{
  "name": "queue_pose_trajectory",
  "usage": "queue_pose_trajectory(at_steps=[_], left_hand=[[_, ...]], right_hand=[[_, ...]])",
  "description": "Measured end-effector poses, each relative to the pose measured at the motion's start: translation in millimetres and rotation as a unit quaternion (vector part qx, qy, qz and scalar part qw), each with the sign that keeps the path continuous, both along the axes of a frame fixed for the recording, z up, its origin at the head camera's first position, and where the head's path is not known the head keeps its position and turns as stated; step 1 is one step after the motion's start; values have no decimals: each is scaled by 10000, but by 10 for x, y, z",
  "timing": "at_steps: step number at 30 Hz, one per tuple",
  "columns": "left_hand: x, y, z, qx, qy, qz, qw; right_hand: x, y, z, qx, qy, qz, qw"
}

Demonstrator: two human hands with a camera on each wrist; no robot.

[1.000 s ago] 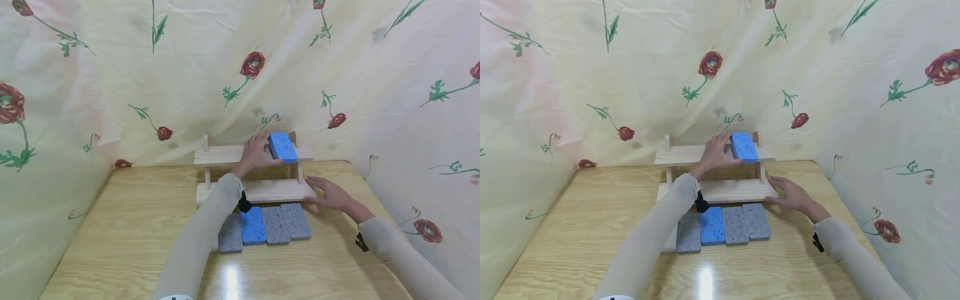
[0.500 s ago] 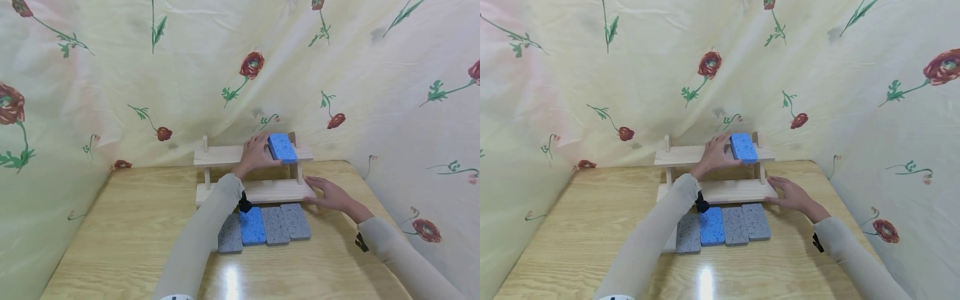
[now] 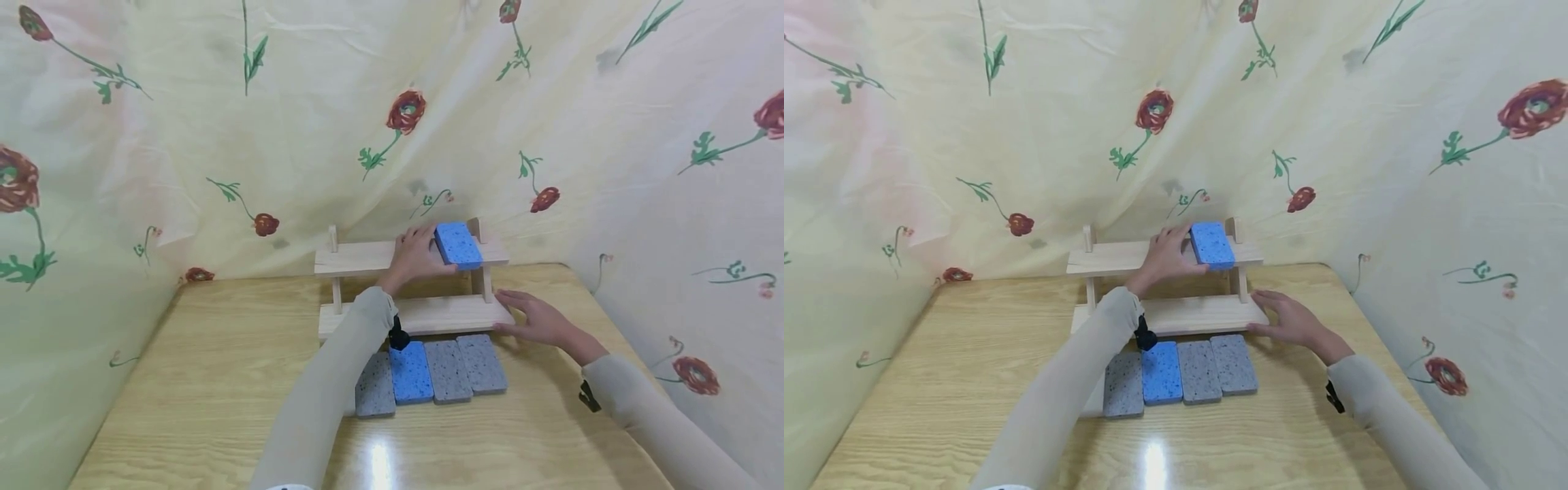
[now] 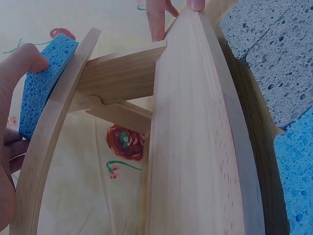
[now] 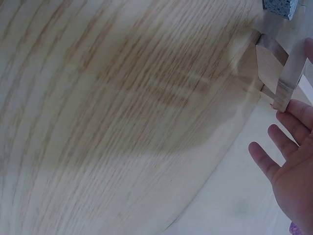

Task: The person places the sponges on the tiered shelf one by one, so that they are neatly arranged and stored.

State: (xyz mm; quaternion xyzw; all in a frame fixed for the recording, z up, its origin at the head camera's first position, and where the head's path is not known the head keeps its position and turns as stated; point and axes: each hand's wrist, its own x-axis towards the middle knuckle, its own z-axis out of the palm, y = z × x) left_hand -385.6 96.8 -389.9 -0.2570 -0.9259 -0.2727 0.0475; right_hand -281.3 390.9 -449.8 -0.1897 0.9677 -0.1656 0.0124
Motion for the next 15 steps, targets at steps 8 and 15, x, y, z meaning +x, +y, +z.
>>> queue_pose_trajectory(at_steps=[8,15], left_hand=[[-17,14,-43,-66,-34,-6,10000],[-14,4,-15,-193,83,5,9998]], right_hand=[[9,19,-18,-12,3,20,10000],[-6,21,-24,-71,93,60,9999]])
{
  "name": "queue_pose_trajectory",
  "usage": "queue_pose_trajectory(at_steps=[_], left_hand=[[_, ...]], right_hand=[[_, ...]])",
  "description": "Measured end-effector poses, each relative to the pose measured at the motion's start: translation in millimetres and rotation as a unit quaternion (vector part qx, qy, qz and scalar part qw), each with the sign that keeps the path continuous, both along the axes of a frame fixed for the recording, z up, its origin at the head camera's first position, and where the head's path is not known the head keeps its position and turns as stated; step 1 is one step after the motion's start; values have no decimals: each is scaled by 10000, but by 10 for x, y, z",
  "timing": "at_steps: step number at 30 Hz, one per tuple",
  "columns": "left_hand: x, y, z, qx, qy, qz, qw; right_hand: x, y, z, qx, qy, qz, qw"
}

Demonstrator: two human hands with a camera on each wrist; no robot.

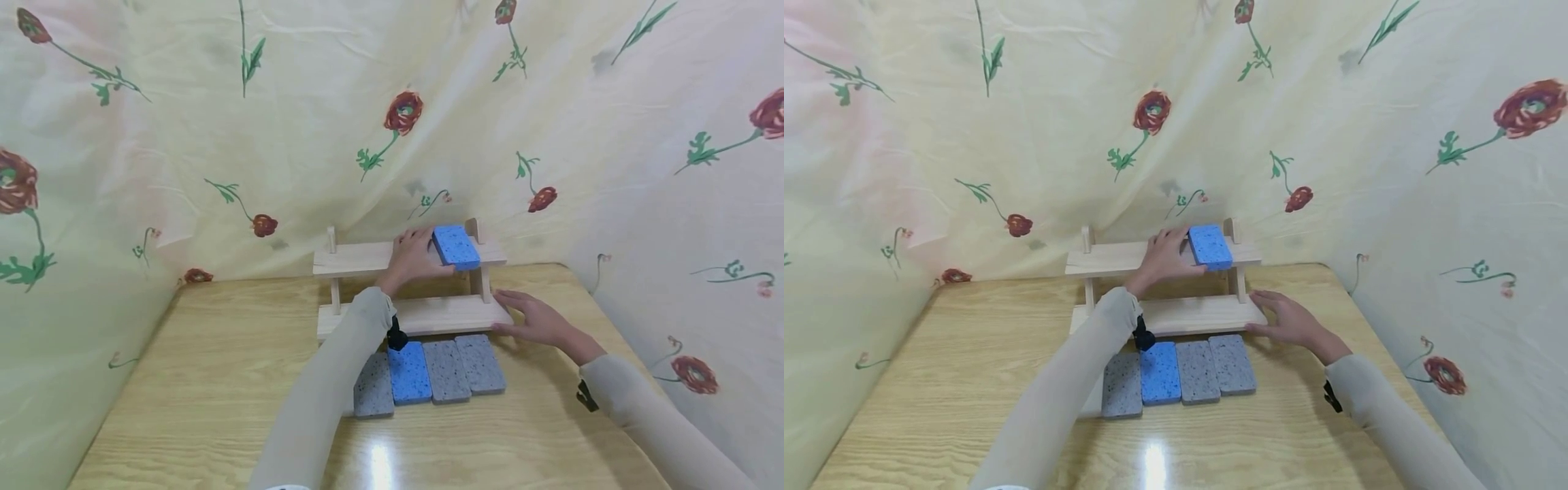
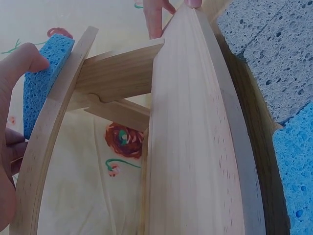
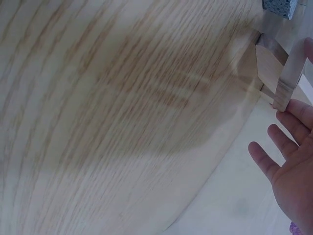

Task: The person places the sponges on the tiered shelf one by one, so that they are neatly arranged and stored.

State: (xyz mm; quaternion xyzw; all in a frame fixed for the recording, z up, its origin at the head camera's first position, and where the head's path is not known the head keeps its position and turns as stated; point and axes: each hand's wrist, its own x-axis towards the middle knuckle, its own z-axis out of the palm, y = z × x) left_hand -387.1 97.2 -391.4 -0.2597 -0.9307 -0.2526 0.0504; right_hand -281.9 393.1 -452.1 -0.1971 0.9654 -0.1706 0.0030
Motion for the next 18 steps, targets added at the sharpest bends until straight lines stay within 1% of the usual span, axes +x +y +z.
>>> queue_pose_trajectory(at_steps=[5,12,15,18], left_hand=[[22,-18,-4,-17,5,4,10000],[31,-59,10,165,19,37,9999],[29,-90,35,227,-12,33,9997],[34,-125,87,334,-51,-6,9994]], right_hand=[[4,-14,-10,27,5,42,10000],[-9,-20,2,22,-15,50,10000],[-13,-19,10,37,-35,47,10000],[-20,-14,23,16,-25,37,10000]])
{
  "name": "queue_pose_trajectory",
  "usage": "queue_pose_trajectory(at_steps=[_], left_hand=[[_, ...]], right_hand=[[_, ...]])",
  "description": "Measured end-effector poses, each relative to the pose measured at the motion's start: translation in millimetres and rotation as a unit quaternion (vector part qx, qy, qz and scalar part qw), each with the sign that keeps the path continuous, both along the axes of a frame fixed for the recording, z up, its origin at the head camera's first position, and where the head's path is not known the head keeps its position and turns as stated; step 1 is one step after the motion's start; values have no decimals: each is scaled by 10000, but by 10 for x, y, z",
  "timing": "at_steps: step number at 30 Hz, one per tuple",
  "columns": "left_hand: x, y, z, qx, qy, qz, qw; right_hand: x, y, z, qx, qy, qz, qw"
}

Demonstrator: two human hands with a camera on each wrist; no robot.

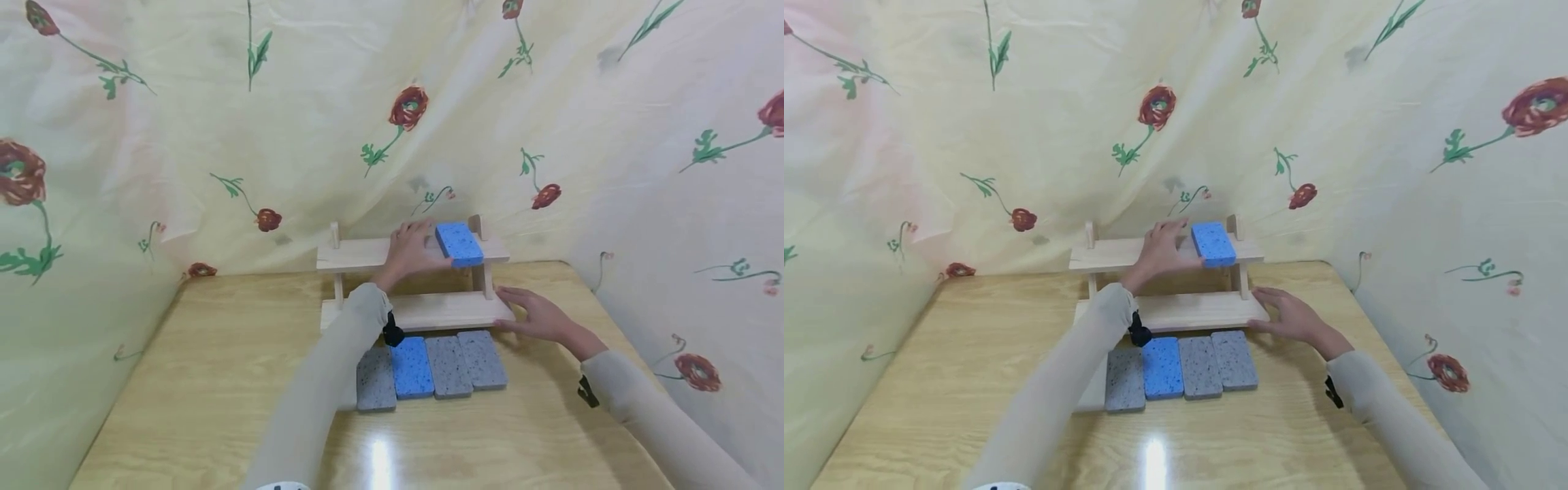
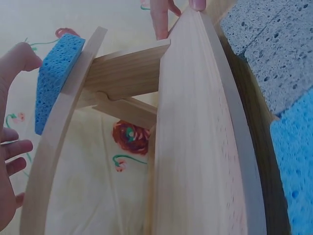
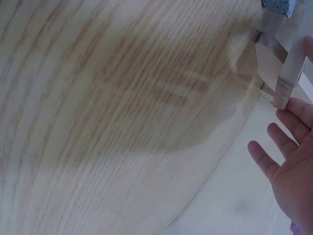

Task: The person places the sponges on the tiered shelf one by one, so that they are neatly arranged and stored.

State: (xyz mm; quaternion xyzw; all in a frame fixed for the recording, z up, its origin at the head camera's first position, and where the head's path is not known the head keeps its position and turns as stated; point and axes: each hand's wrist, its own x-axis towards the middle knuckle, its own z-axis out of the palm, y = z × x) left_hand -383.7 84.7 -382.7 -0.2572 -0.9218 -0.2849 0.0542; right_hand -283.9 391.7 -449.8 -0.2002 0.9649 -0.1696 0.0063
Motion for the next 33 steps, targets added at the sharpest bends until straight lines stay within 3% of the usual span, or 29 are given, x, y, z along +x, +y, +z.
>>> queue_pose_trajectory(at_steps=[7,17,24,33], left_hand=[[69,-124,102,-75,89,-169,9998],[331,-432,283,-133,566,-484,9971],[550,-751,223,-40,873,-827,9927],[738,-1131,119,-37,897,-911,9918]], right_hand=[[8,-10,19,15,-97,-68,9999],[-19,-33,25,23,-96,-78,9999],[-6,-17,13,72,-208,-152,9996],[-26,-30,33,-20,-133,-65,9999]])
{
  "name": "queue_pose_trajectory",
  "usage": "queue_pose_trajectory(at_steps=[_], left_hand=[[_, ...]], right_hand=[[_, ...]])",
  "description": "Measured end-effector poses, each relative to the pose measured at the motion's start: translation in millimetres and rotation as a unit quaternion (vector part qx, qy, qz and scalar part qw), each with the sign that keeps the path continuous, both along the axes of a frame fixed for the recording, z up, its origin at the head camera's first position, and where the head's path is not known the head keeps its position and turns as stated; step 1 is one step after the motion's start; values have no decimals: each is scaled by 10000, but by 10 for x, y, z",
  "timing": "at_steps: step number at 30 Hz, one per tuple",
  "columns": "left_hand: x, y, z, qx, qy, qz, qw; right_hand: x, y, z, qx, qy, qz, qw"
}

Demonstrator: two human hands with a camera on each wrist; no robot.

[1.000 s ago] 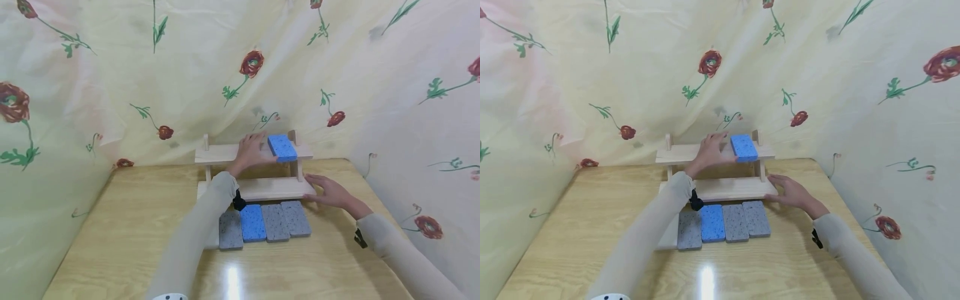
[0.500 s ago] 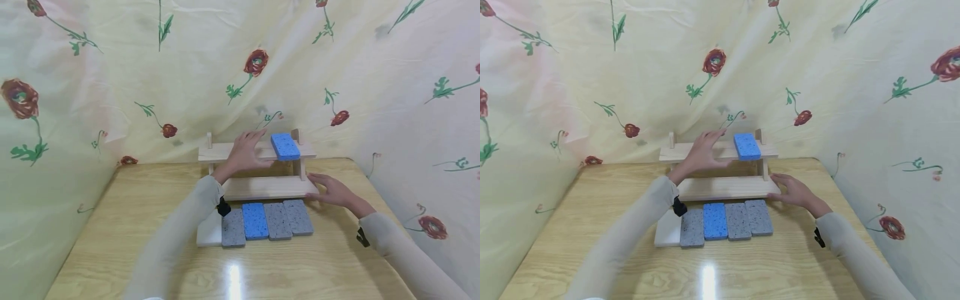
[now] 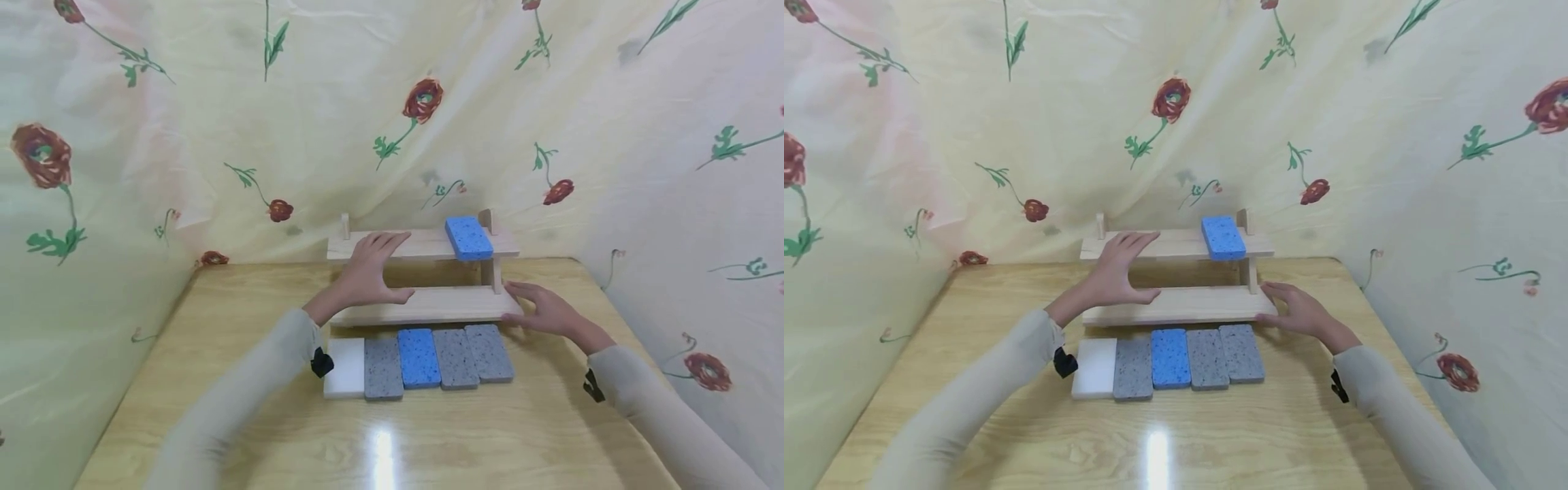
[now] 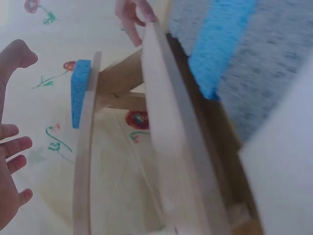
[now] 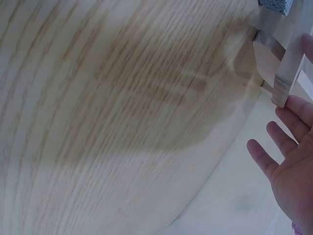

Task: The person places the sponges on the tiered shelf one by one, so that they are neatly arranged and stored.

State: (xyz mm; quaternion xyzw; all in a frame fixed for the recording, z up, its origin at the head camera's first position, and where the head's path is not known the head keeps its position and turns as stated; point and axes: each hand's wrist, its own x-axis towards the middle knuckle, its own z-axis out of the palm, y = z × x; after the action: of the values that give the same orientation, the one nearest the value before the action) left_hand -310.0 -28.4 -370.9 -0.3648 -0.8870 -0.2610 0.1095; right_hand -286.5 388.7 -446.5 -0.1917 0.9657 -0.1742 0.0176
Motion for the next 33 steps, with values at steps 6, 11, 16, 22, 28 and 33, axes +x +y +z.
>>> queue_pose_trajectory(at_steps=[6,11,16,22,28,33], left_hand=[[89,-265,-167,-130,66,24,9999],[166,-482,-336,-159,-19,53,9999],[245,-650,-483,-70,-101,68,9999],[345,-823,-608,-149,-227,71,9996],[419,-930,-672,-113,-311,71,9994],[465,-993,-715,-171,-350,91,9992]], right_hand=[[-8,-17,19,-71,50,52,9999],[-15,-12,24,-39,-8,42,10000],[-24,6,12,35,-110,-22,9999],[-18,15,-7,68,-182,-48,9998],[-5,-4,4,68,-177,-51,9998],[-10,-11,23,69,-136,-13,9999]])
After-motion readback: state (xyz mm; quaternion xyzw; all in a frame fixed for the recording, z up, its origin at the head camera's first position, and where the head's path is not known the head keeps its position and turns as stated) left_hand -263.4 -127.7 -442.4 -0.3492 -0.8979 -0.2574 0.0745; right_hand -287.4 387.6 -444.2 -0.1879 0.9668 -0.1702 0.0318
